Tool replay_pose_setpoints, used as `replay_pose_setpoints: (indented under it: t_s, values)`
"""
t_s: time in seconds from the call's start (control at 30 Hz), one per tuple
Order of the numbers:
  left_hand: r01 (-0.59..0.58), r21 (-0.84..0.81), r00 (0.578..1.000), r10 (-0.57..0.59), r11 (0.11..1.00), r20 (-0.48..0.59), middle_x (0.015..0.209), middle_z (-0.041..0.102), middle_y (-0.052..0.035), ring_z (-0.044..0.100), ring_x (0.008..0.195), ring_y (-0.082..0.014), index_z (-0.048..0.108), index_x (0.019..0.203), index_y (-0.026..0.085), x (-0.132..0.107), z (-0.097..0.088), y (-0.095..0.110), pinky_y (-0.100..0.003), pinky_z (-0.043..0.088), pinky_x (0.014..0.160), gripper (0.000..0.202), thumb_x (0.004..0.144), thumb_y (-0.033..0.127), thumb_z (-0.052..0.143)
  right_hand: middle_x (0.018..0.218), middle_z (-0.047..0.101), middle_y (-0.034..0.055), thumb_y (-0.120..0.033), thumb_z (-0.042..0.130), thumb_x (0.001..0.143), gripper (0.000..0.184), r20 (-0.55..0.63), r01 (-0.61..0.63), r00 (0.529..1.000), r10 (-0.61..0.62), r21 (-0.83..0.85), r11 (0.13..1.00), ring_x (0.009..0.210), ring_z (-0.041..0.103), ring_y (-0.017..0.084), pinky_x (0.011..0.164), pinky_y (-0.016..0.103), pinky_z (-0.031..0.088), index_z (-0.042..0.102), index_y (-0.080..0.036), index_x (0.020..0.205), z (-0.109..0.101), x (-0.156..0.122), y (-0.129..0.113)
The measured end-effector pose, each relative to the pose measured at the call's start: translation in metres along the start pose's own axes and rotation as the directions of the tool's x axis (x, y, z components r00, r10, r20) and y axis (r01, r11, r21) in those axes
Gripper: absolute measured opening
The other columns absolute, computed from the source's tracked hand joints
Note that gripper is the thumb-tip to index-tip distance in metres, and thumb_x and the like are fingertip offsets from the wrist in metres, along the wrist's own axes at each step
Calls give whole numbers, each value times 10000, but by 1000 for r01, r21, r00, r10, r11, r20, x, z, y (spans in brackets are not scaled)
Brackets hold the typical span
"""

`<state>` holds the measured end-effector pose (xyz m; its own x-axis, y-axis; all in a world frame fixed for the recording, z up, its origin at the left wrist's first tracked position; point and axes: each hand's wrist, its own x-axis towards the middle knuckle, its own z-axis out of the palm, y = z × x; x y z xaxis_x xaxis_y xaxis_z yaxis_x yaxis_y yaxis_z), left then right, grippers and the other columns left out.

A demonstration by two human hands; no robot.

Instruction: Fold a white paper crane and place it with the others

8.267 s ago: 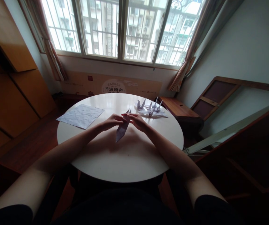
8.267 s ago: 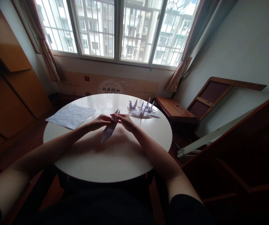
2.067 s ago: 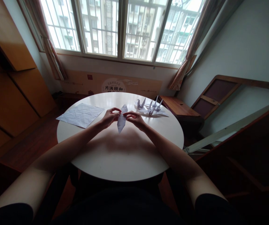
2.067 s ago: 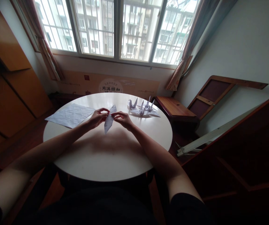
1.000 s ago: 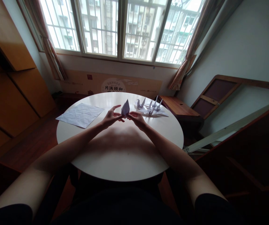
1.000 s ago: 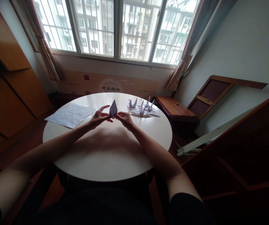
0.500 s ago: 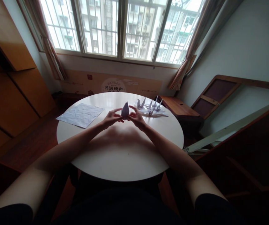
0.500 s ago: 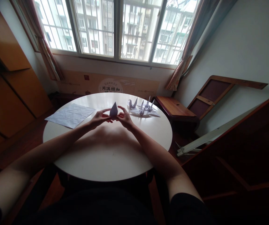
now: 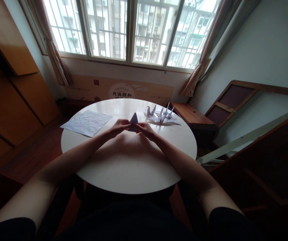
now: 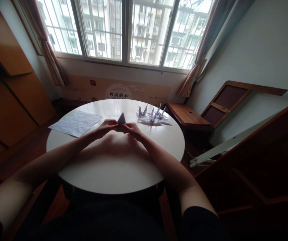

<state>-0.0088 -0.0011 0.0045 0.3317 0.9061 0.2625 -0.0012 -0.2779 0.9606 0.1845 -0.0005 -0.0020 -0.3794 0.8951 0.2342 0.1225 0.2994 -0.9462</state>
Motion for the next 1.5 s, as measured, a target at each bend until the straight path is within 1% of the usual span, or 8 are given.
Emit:
replay_pose_setpoints:
  t_s: [0.13, 0.33, 0.63, 0.77, 0.93, 1.1, 1.27, 1.5]
  values:
    - [18, -2, 999, -18, 1000, 32, 666, 642, -19, 606, 666, -151, 659, 695, 117, -2, -1, 1, -288, 460, 689, 378, 659, 461, 810, 529, 567, 5, -671, 702, 705, 563, 32, 0, 999, 2, -56, 998, 515, 478, 90, 517, 235, 343, 627, -124, 590, 0, -4, -10]
    - [51, -30, 993, -47, 998, 108, 779, 714, -87, 662, 739, -191, 731, 847, 106, -1, -4, -6, -315, 488, 724, 449, 752, 545, 751, 486, 524, -11, -651, 731, 686, 563, 160, 17, 987, -5, -76, 997, 477, 421, 74, 491, 234, 289, 586, -131, 527, -1, -8, -16]
    - [-52, -6, 999, 52, 999, 5, 673, 693, -61, 620, 640, -180, 752, 740, 103, 1, -4, -6, -284, 467, 620, 468, 649, 554, 835, 473, 508, -18, -747, 654, 703, 637, 204, -83, 973, 111, -140, 987, 434, 382, 60, 432, 217, 264, 595, -134, 542, 1, -8, -11]
    - [-51, -33, 999, 50, 998, -9, 708, 710, -76, 634, 657, -184, 753, 746, 111, 1, -3, -7, -289, 486, 639, 489, 649, 585, 825, 513, 551, -7, -724, 697, 678, 614, 255, -95, 959, 122, -115, 989, 457, 439, 71, 444, 214, 314, 688, -111, 645, -2, -7, -11]
    - [-56, 17, 997, 57, 998, -53, 622, 667, -53, 600, 593, -155, 717, 650, 110, 1, -3, -8, -266, 447, 587, 457, 690, 555, 808, 509, 546, -14, -692, 716, 678, 592, 323, -75, 938, 125, -163, 984, 459, 447, 68, 443, 208, 313, 705, -101, 654, -3, -8, -13]
    - [-87, -13, 990, 85, 996, -117, 672, 712, -76, 623, 612, -179, 772, 725, 103, 3, -3, -9, -287, 453, 597, 458, 639, 547, 844, 506, 534, -19, -693, 691, 710, 590, 309, -79, 942, 133, -181, 980, 432, 420, 58, 426, 209, 276, 693, -105, 658, 0, -11, -16]
    - [-95, -93, 985, 80, 991, -151, 697, 728, -86, 638, 630, -187, 784, 763, 112, 5, -6, -7, -312, 482, 635, 480, 629, 568, 851, 522, 561, -7, -661, 746, 669, 549, 288, -48, 953, 95, -165, 985, 480, 456, 77, 467, 218, 313, 693, -115, 646, 1, -9, -15]
    - [-8, -177, 999, -1, 984, -51, 728, 727, -107, 673, 687, -212, 749, 739, 116, 3, -9, -4, -345, 514, 714, 450, 698, 559, 815, 543, 582, 2, -629, 732, 709, 518, 284, -3, 957, 54, -178, 984, 511, 458, 85, 505, 228, 327, 686, -118, 633, -1, -8, -15]
